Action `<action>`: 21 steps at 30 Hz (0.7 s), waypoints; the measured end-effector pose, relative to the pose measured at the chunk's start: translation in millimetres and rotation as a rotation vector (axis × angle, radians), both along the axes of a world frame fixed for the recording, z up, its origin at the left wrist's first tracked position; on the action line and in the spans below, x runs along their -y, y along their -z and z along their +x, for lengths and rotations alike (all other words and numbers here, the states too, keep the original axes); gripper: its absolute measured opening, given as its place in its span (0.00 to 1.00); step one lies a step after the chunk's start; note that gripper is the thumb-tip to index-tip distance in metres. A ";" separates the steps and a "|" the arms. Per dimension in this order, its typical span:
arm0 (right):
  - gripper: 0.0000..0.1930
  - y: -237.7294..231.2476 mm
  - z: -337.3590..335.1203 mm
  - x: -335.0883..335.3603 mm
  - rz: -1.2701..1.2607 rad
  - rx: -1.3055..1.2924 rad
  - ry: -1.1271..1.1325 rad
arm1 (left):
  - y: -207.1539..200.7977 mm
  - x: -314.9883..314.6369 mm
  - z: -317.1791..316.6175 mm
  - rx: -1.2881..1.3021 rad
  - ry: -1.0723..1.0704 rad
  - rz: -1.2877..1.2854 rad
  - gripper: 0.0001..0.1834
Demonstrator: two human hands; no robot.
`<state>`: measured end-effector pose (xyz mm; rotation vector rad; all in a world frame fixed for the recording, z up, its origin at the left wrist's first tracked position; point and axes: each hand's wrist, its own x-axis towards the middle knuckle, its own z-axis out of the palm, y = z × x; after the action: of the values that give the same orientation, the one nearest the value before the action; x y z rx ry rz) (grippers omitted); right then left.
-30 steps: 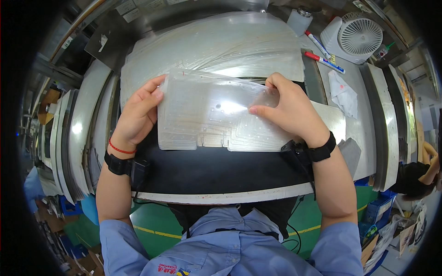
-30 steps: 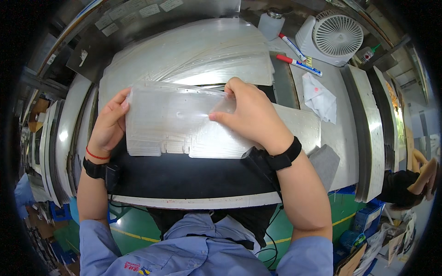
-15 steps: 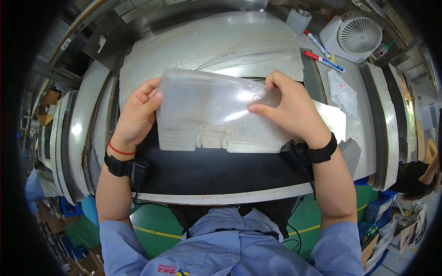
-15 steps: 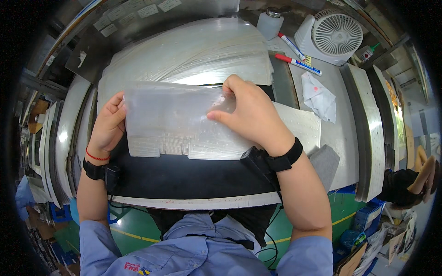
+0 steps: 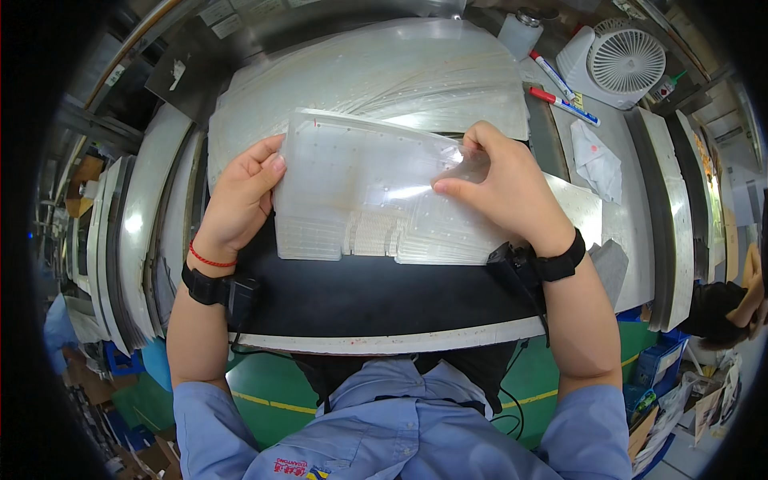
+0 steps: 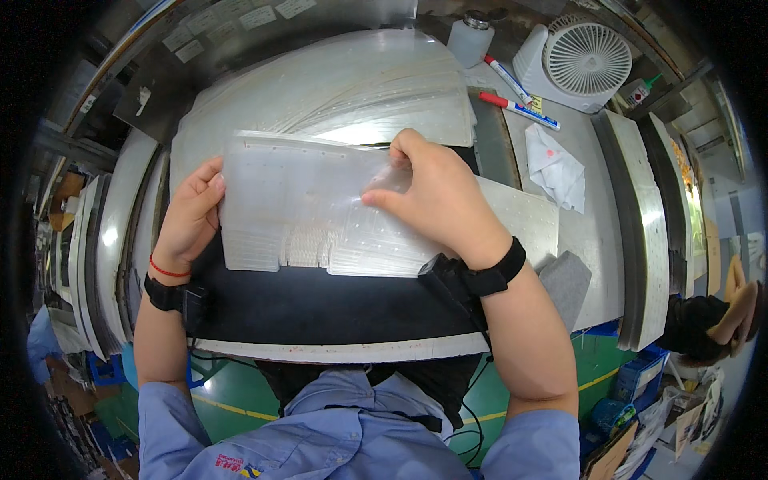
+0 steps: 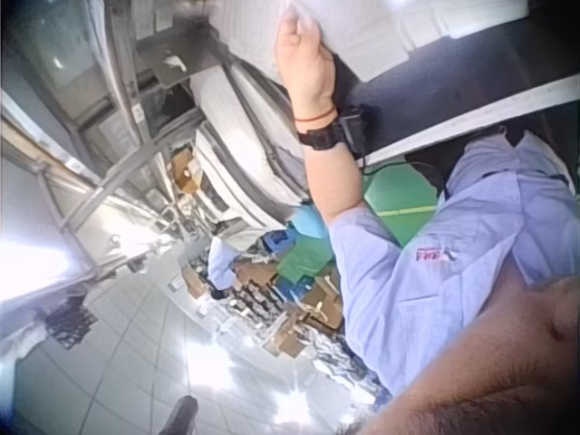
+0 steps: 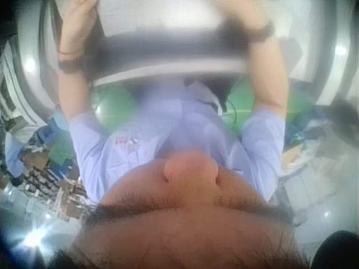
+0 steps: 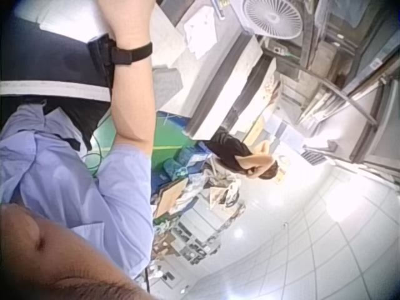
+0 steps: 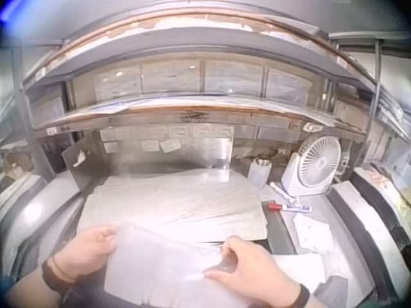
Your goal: Manually sorting and stacking translucent plastic electronic components or keyboard layers.
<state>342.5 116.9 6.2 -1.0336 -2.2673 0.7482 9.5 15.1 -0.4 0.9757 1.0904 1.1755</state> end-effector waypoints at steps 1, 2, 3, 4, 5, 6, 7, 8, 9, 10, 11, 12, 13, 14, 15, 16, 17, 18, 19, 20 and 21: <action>0.25 0.5 0.2 -0.2 -0.003 -0.005 0.002 | -0.2 0.0 0.3 -0.001 -0.005 0.002 0.22; 0.24 0.4 0.3 -0.3 -0.005 -0.010 0.003 | -0.4 0.0 0.9 -0.002 -0.009 0.003 0.22; 0.24 0.2 0.2 -0.4 -0.007 -0.007 0.004 | -0.3 0.0 1.5 -0.002 -0.014 0.004 0.22; 0.24 -0.3 0.0 -0.4 -0.008 -0.004 0.004 | -0.3 0.2 2.5 -0.010 -0.025 0.009 0.22; 0.24 -0.5 -0.2 -0.5 -0.010 -0.001 0.005 | -0.3 0.4 3.8 -0.019 -0.035 0.014 0.21; 0.24 -0.5 0.1 -0.6 0.004 -0.003 0.006 | -0.5 0.6 4.3 -0.027 -0.046 0.020 0.21; 0.24 -0.2 0.5 -0.7 0.018 -0.006 0.008 | 0.1 0.6 3.6 -0.035 -0.055 0.017 0.21; 0.24 -0.2 0.7 -0.9 0.032 -0.008 0.010 | 1.2 0.4 2.2 -0.042 -0.064 0.015 0.21; 0.24 -0.2 0.5 -0.8 0.027 -0.010 0.010 | 2.4 0.5 1.0 -0.051 -0.074 0.012 0.21; 0.24 -0.6 0.3 -0.9 0.021 -0.012 0.011 | 3.2 0.5 -0.5 -0.056 -0.074 0.004 0.21; 0.24 -0.8 0.1 -1.0 0.016 -0.014 0.012 | 3.9 0.4 -2.0 -0.060 -0.074 -0.005 0.21; 0.24 -0.5 0.1 -1.1 0.022 -0.017 0.012 | 4.3 0.2 -2.7 -0.065 -0.073 -0.014 0.21; 0.24 -0.1 0.1 -1.2 0.029 -0.019 0.012 | 4.3 0.1 -2.4 -0.063 -0.078 -0.010 0.21; 0.24 0.3 0.2 -1.3 0.035 -0.022 0.012 | 4.1 -0.1 -1.5 -0.061 -0.083 -0.006 0.20; 0.24 0.6 0.5 -1.4 0.040 -0.021 0.019 | 3.7 -0.5 0.0 -0.059 -0.087 -0.003 0.20; 0.24 0.9 0.8 -1.4 0.044 -0.021 0.025 | 0.6 -0.4 2.7 -0.052 -0.084 -0.006 0.20; 0.24 1.2 1.2 -1.4 0.049 -0.020 0.031 | -4.6 0.2 6.3 -0.045 -0.080 -0.009 0.20; 0.24 1.0 1.1 -1.5 0.032 -0.019 0.036 | -7.5 0.9 7.9 -0.040 -0.078 -0.011 0.20; 0.25 0.4 1.2 -1.5 0.015 -0.018 0.041 | -7.2 1.1 7.4 -0.051 -0.072 -0.005 0.20; 0.25 -0.2 1.2 -1.4 -0.001 -0.017 0.046 | -6.3 1.2 6.4 -0.063 -0.067 0.001 0.20; 0.25 -1.4 1.0 -1.3 0.001 -0.013 0.053 | -5.4 1.4 5.2 -0.075 -0.062 0.007 0.20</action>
<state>343.5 118.2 7.6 -1.0812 -2.2200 0.7294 14.7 13.7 5.0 1.0045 1.1838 1.2017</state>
